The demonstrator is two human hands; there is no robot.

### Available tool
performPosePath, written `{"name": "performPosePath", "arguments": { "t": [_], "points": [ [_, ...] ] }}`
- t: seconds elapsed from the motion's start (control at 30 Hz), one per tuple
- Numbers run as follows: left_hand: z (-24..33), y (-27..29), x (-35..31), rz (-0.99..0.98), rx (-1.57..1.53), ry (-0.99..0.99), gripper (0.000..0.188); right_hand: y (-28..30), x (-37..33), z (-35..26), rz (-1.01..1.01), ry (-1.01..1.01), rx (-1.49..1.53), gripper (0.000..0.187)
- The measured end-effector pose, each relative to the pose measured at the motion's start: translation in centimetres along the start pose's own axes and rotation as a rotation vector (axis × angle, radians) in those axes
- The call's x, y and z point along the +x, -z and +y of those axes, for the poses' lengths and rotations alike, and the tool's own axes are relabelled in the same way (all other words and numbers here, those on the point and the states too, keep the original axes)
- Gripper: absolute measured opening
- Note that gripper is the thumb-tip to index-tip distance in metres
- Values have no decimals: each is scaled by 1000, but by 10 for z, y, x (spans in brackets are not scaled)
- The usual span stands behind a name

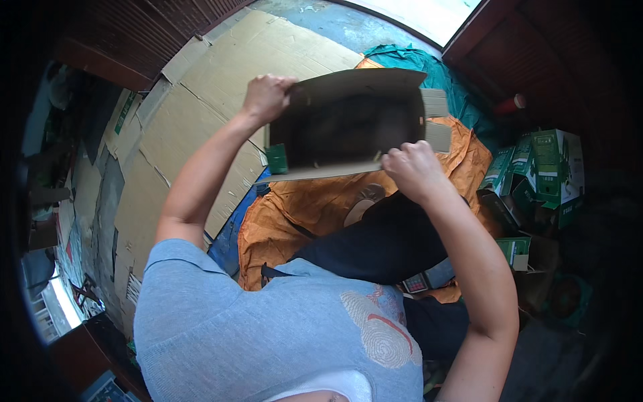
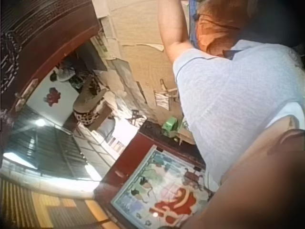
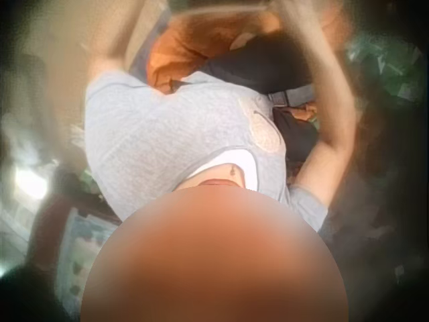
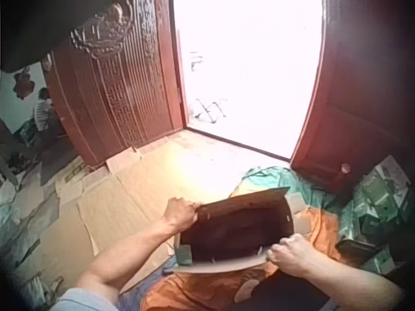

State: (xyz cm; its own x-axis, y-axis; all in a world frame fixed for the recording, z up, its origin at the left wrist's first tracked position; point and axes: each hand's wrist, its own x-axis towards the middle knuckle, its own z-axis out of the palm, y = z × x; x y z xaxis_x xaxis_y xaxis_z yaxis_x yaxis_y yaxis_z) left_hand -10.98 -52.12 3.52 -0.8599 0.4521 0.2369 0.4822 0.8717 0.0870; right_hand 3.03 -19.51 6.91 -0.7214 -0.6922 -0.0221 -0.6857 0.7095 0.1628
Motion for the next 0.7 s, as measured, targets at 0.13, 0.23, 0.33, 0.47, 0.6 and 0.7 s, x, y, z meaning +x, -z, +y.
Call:
{"name": "performPosePath", "arguments": {
  "t": [0.13,0.23,0.33,0.47,0.6,0.7],
  "points": [
    [-71,51,-33,-220,167,-118,16,-38,60,-100,88,36,354,12],
    [-106,77,-60,-426,294,-168,9,-33,100,-183,-104,56,622,10],
    [-156,86,-101,-553,298,-138,3,13,86,-212,-171,188,889,15],
    [-224,77,-174,-618,237,-77,4,4,18,-167,157,178,928,27],
    [-281,68,-246,-859,619,30,16,21,-108,-94,359,-252,722,28],
    [-243,42,-166,-965,522,10,30,41,-200,-76,667,-558,574,24]
  ]
}}
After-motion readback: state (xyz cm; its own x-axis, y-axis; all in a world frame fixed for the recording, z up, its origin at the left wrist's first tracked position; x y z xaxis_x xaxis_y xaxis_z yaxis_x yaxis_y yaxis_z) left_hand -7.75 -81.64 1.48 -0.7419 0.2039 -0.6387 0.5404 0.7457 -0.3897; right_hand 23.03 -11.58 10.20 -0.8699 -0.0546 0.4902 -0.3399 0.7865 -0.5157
